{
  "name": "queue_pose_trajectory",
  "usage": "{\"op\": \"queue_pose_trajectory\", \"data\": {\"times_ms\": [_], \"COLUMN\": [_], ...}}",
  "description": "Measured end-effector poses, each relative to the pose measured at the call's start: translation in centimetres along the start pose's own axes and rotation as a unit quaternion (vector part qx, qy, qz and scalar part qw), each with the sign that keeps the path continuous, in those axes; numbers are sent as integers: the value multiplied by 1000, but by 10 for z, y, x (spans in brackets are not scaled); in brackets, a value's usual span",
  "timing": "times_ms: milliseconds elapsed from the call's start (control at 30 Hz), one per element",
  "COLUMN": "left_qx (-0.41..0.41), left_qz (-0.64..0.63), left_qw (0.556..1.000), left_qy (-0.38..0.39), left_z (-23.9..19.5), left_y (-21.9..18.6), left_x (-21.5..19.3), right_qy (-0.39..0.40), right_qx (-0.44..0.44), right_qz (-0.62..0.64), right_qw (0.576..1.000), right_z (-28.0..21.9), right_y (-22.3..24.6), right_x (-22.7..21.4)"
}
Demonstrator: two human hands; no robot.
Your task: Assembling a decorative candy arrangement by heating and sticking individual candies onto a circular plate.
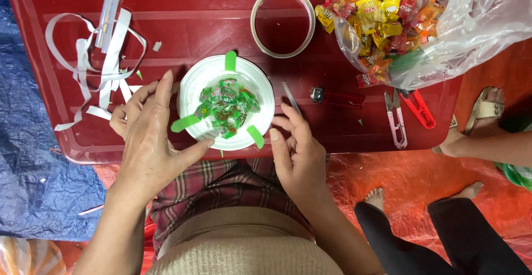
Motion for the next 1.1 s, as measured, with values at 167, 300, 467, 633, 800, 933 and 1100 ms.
{"op": "queue_pose_trajectory", "data": {"times_ms": [167, 300, 467, 633, 800, 933, 1100], "left_qx": [-52, -67, -57, -24, 53, 47, 48], "left_qz": [-24, -95, -85, -47, -103, -109, -68], "left_qw": [998, 992, 991, 998, 984, 981, 982], "left_qy": [31, 55, 84, 41, -134, -152, -169], "left_z": [-13, -20, -28, -24, -10, -10, -11], "left_y": [-1, -3, 2, -2, -8, -8, -8], "left_x": [-10, -17, -15, -22, -17, -4, 0], "right_qy": [24, 16, 13, -39, -80, -92, -71], "right_qx": [-11, -37, -20, -69, -150, -185, -206], "right_qz": [33, 42, 43, 28, -9, -5, 6], "right_qw": [999, 998, 999, 996, 985, 978, 976], "right_z": [10, 20, 30, 19, 4, -4, -7], "right_y": [9, 8, 3, 16, 15, 19, 17], "right_x": [0, 4, 2, -9, -10, -1, 7]}}
Point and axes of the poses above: each hand's wrist, its own z-axis towards the middle knuckle, its own x-axis out of the palm, y = z × x, the point moved 3 cm from there along z, towards the middle knuckle, and after that the axes turned 12 degrees about x, right-handed, at the moved point
